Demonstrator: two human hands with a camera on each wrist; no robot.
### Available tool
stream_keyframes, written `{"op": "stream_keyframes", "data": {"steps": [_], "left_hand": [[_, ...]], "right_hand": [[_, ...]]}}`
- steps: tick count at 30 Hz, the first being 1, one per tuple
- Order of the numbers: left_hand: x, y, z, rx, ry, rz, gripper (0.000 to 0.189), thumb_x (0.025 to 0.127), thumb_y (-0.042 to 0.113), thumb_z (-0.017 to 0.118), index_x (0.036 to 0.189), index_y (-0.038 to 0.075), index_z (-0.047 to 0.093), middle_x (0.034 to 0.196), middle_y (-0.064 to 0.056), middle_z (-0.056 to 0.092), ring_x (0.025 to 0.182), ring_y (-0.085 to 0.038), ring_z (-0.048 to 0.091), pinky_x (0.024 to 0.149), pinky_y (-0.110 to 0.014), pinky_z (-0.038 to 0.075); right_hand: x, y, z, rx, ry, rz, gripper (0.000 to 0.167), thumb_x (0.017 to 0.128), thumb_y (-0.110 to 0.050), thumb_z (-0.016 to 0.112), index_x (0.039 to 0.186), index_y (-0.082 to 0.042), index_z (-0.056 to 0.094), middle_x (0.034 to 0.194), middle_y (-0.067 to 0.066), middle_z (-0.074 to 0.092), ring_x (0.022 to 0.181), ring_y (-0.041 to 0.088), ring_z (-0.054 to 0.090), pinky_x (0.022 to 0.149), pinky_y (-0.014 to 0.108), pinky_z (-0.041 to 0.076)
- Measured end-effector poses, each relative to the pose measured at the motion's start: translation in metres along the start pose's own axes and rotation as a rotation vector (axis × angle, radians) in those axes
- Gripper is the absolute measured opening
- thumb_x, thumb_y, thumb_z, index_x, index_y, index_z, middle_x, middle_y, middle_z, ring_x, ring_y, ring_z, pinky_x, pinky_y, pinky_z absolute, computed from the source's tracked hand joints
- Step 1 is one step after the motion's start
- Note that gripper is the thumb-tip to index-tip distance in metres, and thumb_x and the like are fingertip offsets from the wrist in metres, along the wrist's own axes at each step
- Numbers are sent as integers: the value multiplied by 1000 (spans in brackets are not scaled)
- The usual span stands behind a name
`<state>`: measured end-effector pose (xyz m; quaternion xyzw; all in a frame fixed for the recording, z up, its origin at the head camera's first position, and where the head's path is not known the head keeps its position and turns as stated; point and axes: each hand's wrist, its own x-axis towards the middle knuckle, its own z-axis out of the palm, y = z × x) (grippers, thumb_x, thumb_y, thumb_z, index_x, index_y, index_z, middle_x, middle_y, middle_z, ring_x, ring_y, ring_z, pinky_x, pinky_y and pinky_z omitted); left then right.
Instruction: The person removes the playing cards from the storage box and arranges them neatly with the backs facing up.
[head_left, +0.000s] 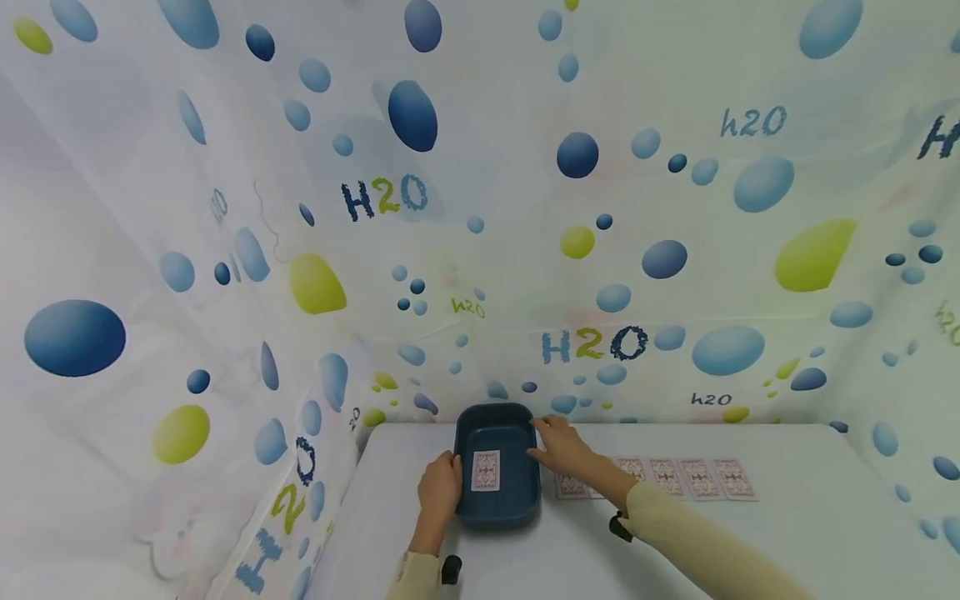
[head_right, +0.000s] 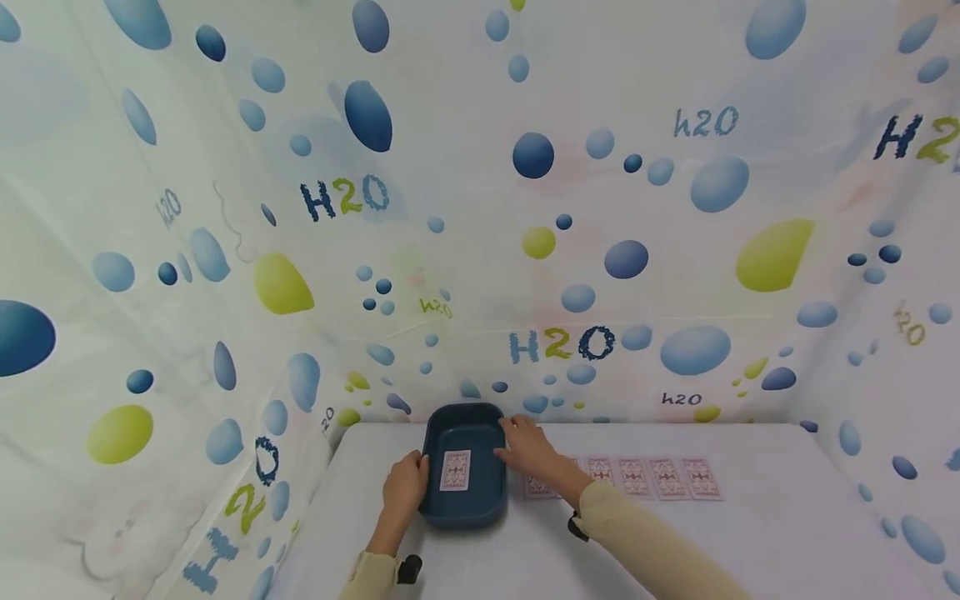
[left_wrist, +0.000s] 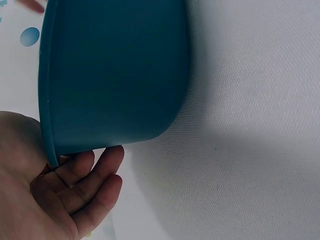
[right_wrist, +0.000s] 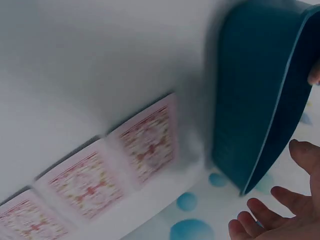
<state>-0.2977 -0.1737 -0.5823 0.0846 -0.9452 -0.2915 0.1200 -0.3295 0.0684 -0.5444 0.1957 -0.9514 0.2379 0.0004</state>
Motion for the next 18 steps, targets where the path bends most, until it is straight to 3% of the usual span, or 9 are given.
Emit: {"op": "stream_keyframes", "data": {"steps": [5,9,13,18], "left_hand": [[-1,0,0,7,4,0,29,101,18,58,75,6,55,63,-7,51,56,-21,45,52,-34,32],[-2,0,2,1,-6,-12,30,101,19,58,73,7,54,62,-7,50,55,-20,44,51,-33,31],[-3,-1,3,-4,-4,-18,31,100,18,58,72,8,53,61,-7,49,54,-21,44,51,-34,31],[0,0,2,3,4,-15,29,100,19,59,74,7,55,62,-7,50,54,-21,44,50,-35,32]], "right_hand": [[14,-21,15,-51,-11,-70,56,95,-29,69,139,-1,50,134,24,54,126,43,51,103,57,43],[22,-34,29,-90,-27,-73,55,94,-29,70,138,-2,51,131,23,55,122,41,53,100,56,45],[29,-47,41,-123,-71,-30,55,94,-30,71,137,-2,51,132,23,55,122,42,53,99,57,45],[42,-60,56,-150,-167,85,64,92,-34,72,142,-4,47,138,25,53,128,43,50,105,56,42]]}}
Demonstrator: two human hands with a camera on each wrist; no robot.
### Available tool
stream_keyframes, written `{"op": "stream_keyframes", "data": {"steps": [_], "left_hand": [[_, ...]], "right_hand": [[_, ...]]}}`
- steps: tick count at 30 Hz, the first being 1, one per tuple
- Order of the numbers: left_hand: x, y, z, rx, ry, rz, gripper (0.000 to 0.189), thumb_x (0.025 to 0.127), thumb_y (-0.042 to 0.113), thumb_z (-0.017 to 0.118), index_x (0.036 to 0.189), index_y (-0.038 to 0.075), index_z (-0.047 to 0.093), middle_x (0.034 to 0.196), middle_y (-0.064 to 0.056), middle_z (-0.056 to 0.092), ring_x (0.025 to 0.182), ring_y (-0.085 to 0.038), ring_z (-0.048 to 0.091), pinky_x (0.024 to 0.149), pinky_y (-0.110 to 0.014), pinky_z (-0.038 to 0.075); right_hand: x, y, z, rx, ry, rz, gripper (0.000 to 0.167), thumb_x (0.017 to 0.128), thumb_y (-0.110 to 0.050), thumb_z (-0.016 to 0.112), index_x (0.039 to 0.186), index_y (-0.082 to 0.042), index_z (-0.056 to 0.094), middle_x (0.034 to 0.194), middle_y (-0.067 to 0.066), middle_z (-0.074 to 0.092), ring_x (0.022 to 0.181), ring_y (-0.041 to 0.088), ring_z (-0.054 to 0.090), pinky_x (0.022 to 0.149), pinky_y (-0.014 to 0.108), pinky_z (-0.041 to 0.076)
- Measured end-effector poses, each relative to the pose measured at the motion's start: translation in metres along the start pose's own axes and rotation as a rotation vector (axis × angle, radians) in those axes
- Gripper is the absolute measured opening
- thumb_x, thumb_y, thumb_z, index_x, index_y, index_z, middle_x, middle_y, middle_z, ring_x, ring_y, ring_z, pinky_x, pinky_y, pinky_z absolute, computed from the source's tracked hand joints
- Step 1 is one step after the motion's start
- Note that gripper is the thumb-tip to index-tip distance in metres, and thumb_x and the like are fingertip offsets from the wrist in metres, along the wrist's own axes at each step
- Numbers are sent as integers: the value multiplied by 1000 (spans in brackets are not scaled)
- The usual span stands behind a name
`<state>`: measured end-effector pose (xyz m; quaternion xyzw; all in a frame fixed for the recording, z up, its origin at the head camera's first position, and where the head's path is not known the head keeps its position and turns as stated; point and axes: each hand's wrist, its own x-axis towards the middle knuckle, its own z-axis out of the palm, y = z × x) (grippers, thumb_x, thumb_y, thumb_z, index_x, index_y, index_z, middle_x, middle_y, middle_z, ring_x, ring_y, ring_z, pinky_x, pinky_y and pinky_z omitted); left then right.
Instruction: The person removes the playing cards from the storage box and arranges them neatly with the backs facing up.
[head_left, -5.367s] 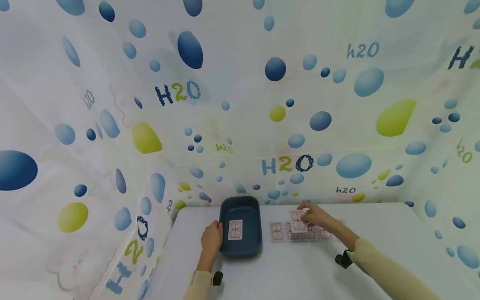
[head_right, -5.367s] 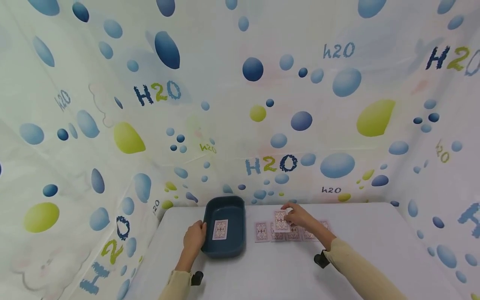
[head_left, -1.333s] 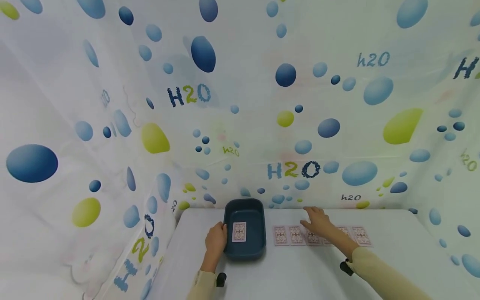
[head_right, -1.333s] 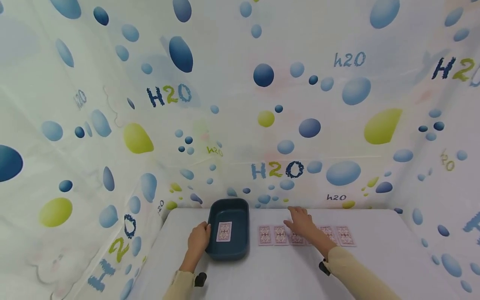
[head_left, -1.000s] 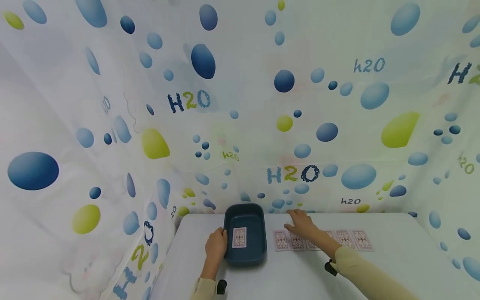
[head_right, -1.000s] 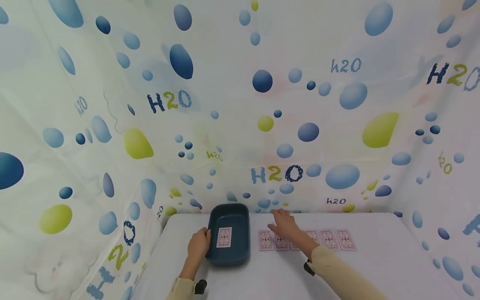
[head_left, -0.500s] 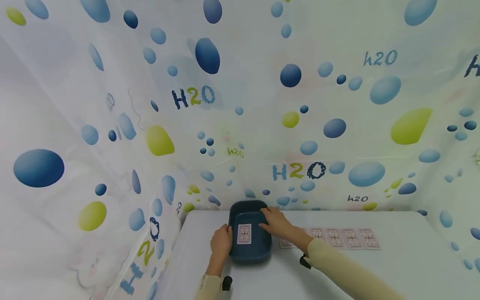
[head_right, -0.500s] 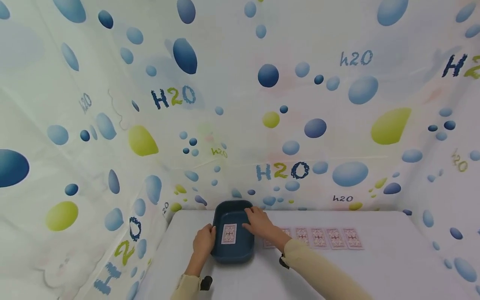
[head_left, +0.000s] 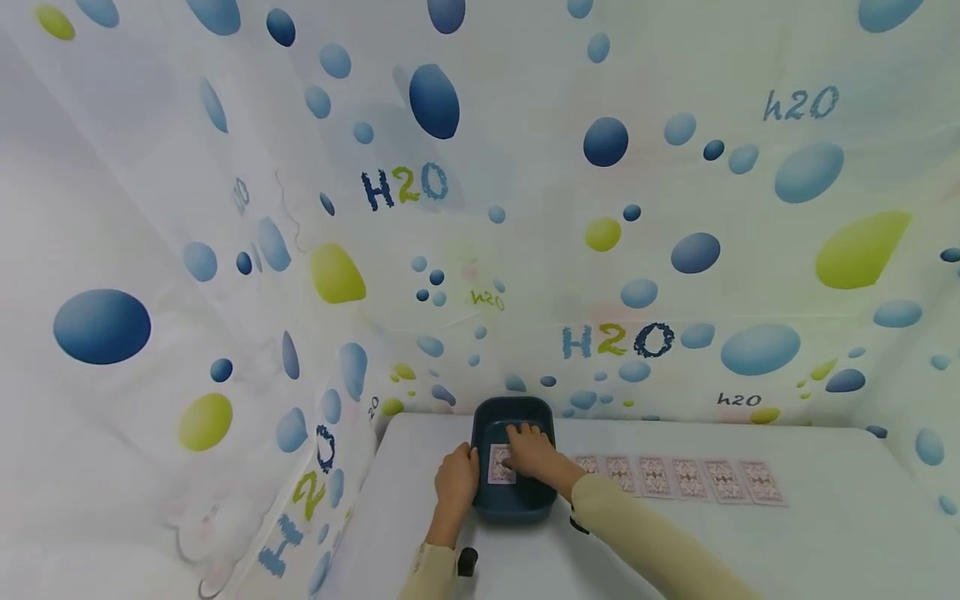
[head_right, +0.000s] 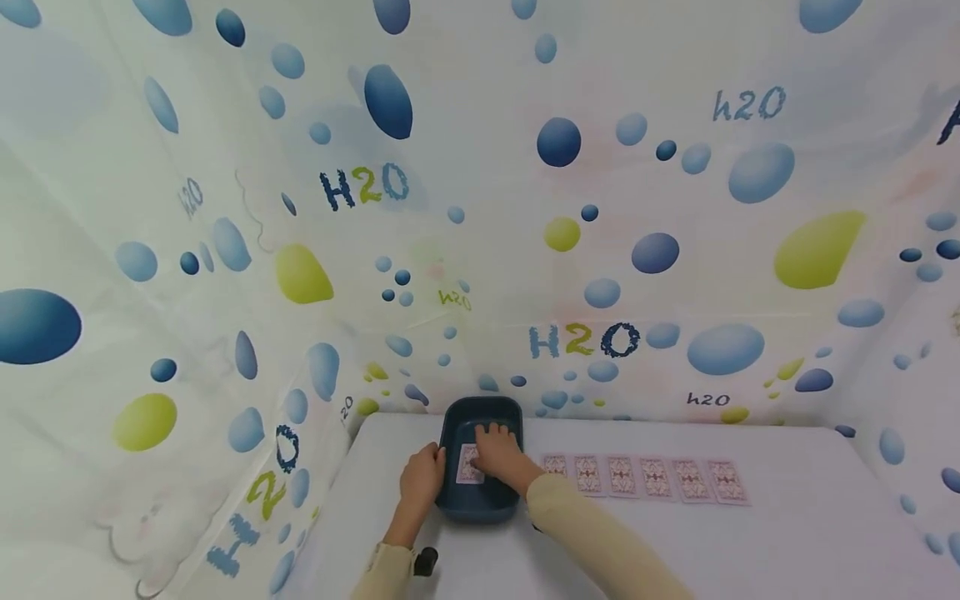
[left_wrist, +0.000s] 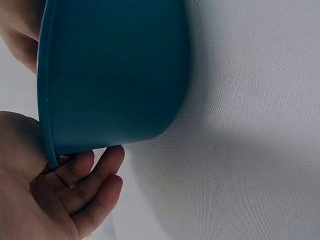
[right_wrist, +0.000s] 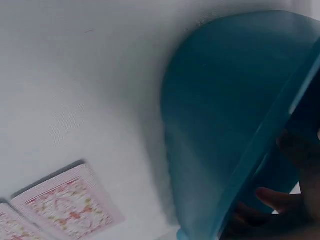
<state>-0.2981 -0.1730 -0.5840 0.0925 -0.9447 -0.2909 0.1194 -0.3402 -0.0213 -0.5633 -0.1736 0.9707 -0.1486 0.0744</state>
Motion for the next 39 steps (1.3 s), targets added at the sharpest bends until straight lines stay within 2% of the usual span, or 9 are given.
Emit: {"op": "stream_keyframes", "data": {"steps": [4,8,12,16,25,29,32,36,39], "left_hand": [[0,2,-1,3,7,19,30,100,19,59,72,8,53,61,-6,50,53,-19,44,49,-34,31],[0,1,-1,7,8,20,31,100,18,59,71,8,52,60,-6,49,52,-19,44,48,-34,31],[1,3,0,-2,10,38,30,100,17,58,72,7,53,60,-6,49,52,-19,44,48,-33,32],[1,5,0,4,49,66,29,98,16,61,71,7,53,59,-4,48,51,-18,42,47,-32,31],[4,-4,3,15,1,11,29,100,18,59,73,7,56,62,-6,53,53,-19,45,49,-34,33],[3,-3,3,13,-13,-2,28,100,19,59,75,7,58,63,-7,55,54,-19,46,50,-34,34],[1,-2,2,19,-17,2,27,100,19,59,76,6,58,64,-8,56,54,-19,47,50,-34,35],[0,-1,0,29,-9,13,26,100,19,59,77,6,58,65,-9,58,55,-20,49,50,-36,36],[1,0,-2,28,0,15,26,100,18,59,77,6,58,66,-10,59,55,-21,49,50,-38,37]], "right_hand": [[6,-11,4,37,-71,96,72,89,-37,76,143,-3,44,138,30,52,128,47,51,107,56,42],[7,-24,5,67,-92,143,79,86,-40,78,143,-1,40,136,35,51,125,51,51,104,59,44],[8,-32,9,20,-74,158,86,83,-41,81,146,-2,37,137,38,49,125,53,50,102,59,45],[11,-35,15,-52,-40,162,90,81,-43,83,148,-2,38,137,36,49,124,52,51,100,59,46],[13,-39,22,-45,14,133,82,77,-35,87,136,4,46,133,28,45,116,43,53,95,52,51],[10,-38,20,26,42,131,83,74,-28,90,137,1,43,135,28,41,117,44,52,94,53,51],[8,-37,19,136,50,137,77,79,-17,85,138,-3,38,131,31,48,112,46,57,91,55,52],[9,-31,20,324,30,135,65,89,-2,68,143,-4,31,103,26,63,81,36,65,72,46,53],[13,-24,17,426,8,107,61,90,5,60,143,-2,30,85,18,63,63,25,59,57,36,45]]}}
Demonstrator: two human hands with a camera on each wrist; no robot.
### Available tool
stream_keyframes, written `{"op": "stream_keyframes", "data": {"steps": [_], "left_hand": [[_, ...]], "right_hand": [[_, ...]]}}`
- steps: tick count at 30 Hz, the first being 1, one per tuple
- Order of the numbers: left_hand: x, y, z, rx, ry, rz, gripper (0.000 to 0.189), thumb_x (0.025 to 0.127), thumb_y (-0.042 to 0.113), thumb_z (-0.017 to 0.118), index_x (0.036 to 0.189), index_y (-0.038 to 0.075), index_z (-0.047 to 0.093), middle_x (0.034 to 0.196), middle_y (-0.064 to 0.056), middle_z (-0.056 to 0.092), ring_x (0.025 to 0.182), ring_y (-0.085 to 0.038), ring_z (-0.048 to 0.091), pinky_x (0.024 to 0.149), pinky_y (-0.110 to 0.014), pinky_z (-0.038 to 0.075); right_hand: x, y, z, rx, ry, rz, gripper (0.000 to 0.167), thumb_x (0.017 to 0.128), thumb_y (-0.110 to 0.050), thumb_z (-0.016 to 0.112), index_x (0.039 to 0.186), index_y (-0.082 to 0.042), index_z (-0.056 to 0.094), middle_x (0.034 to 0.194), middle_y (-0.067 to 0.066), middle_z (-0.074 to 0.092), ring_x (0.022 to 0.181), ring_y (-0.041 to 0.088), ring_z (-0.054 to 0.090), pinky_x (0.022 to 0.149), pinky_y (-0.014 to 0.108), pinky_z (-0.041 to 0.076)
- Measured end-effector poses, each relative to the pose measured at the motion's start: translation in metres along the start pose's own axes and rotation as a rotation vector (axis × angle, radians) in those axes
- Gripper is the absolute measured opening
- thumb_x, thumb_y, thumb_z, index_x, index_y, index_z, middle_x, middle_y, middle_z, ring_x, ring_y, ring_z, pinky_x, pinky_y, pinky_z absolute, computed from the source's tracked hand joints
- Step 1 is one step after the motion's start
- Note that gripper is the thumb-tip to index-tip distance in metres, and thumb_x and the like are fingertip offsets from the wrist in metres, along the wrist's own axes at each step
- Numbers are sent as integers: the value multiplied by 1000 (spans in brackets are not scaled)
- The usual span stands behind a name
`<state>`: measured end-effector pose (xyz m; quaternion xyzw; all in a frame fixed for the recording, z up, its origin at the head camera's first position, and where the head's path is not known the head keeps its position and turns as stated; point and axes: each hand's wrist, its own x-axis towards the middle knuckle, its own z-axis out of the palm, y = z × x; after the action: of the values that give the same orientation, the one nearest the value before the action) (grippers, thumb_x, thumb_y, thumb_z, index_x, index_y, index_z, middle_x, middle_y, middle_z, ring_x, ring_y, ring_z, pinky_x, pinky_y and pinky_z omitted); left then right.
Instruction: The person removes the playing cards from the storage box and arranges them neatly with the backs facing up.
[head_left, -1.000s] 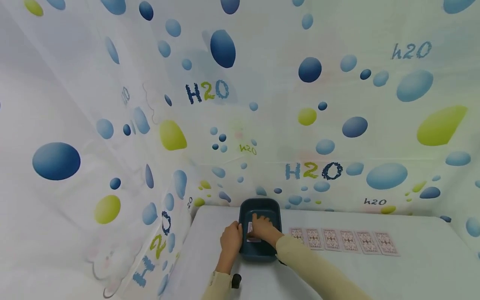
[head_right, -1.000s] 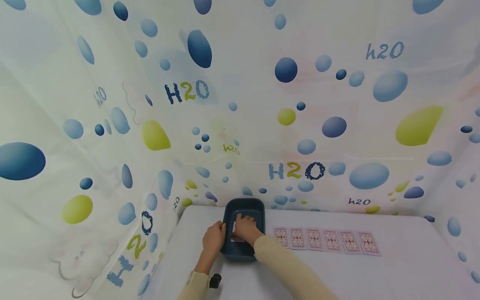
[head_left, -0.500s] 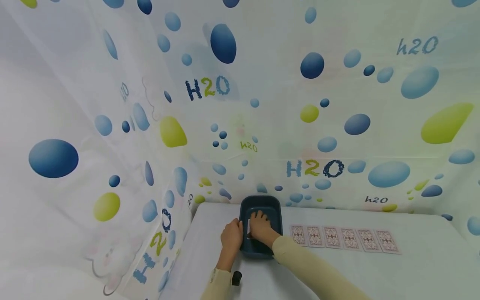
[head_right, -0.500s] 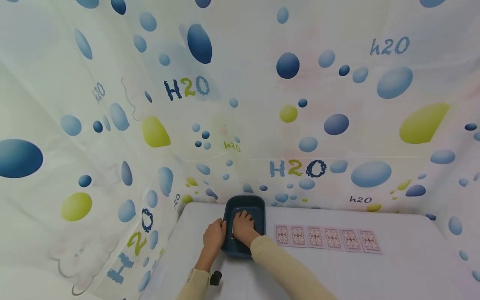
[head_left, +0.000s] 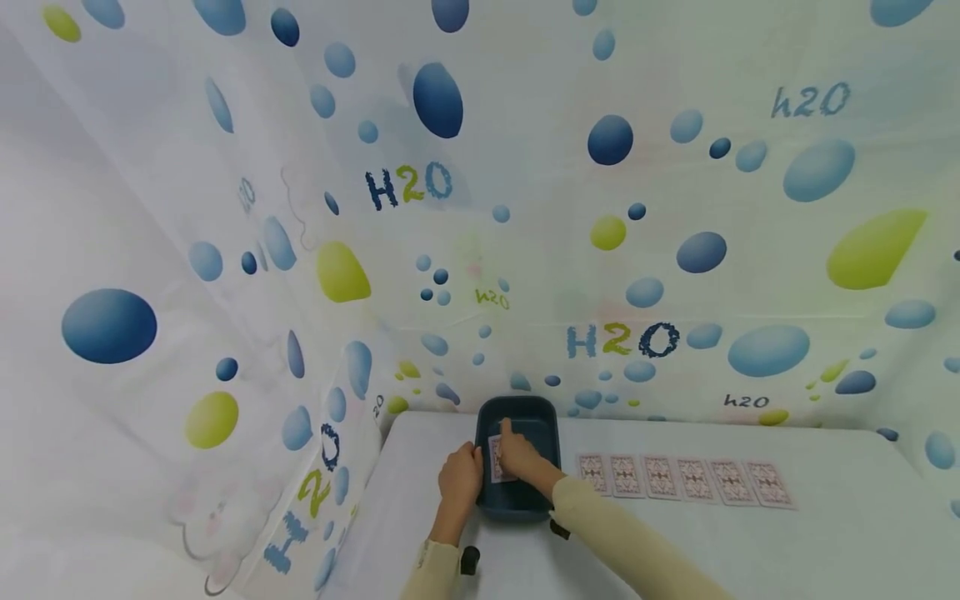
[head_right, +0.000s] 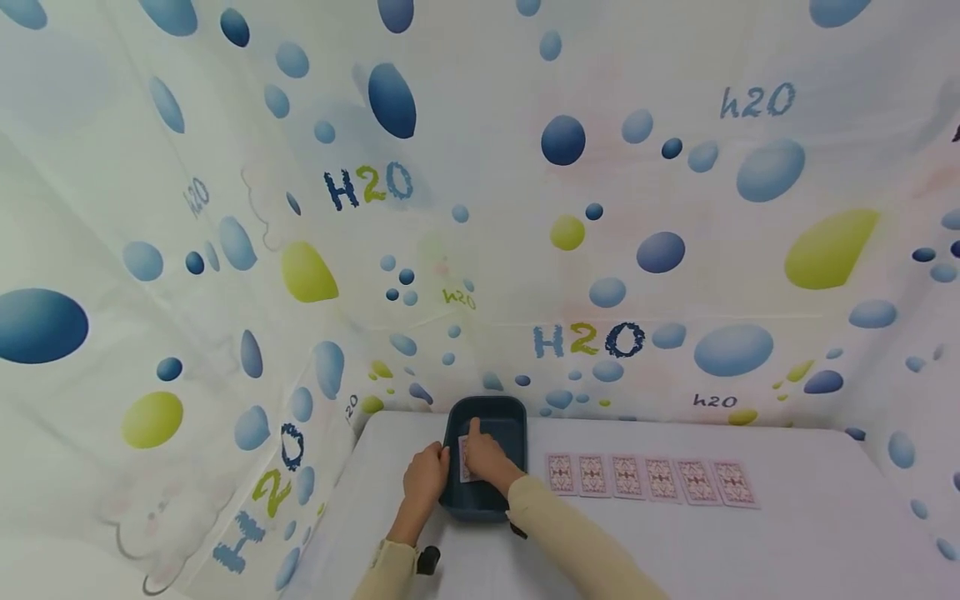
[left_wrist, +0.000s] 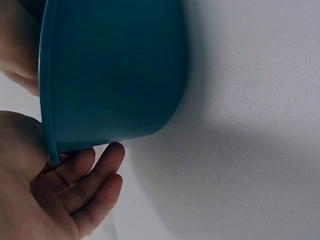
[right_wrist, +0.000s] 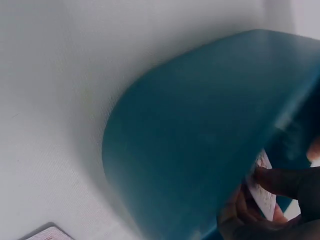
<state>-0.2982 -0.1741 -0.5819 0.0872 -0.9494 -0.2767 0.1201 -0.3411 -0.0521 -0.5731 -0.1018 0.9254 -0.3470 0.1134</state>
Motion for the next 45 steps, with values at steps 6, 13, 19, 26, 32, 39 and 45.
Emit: {"op": "stream_keyframes", "data": {"steps": [6,13,19,26,32,39,45], "left_hand": [[1,-2,1,8,1,-11,26,100,18,59,76,6,58,66,-10,58,55,-22,49,51,-37,36],[7,-5,3,18,8,4,29,100,18,59,74,5,57,63,-10,54,55,-22,48,51,-36,35],[6,-6,0,29,6,9,29,100,18,60,73,6,56,64,-10,57,55,-23,51,50,-38,37],[4,-8,-2,31,-9,-5,28,100,18,58,75,6,57,65,-10,57,56,-22,50,51,-37,36],[4,-8,1,32,-15,-11,29,100,18,59,74,6,55,67,-13,60,57,-25,54,52,-39,38],[3,-3,2,40,-30,5,28,101,19,57,76,6,57,66,-11,58,57,-22,52,51,-37,37],[3,-1,2,42,-22,16,28,100,19,58,76,6,57,65,-11,59,56,-23,53,50,-37,36]], "right_hand": [[-1,8,-25,57,-34,-85,47,91,5,62,133,0,41,98,19,64,75,23,62,62,32,50],[-16,28,-60,162,-67,-150,42,92,-1,68,127,0,45,104,19,63,85,23,63,75,39,55],[-30,57,-91,330,-128,-130,45,94,-1,65,133,0,44,89,15,63,76,19,63,70,37,58],[-45,104,-128,391,-120,-84,49,95,-6,65,140,-3,45,84,9,65,75,18,61,77,42,57],[-61,149,-156,432,-120,-84,51,97,-9,62,143,-2,39,81,7,62,76,19,59,77,41,56],[-83,199,-187,416,-103,-62,54,99,-10,60,145,1,34,81,7,58,77,20,56,78,41,53],[-105,238,-210,382,-85,-6,53,99,-8,58,144,4,33,84,9,55,78,20,52,73,39,50]]}}
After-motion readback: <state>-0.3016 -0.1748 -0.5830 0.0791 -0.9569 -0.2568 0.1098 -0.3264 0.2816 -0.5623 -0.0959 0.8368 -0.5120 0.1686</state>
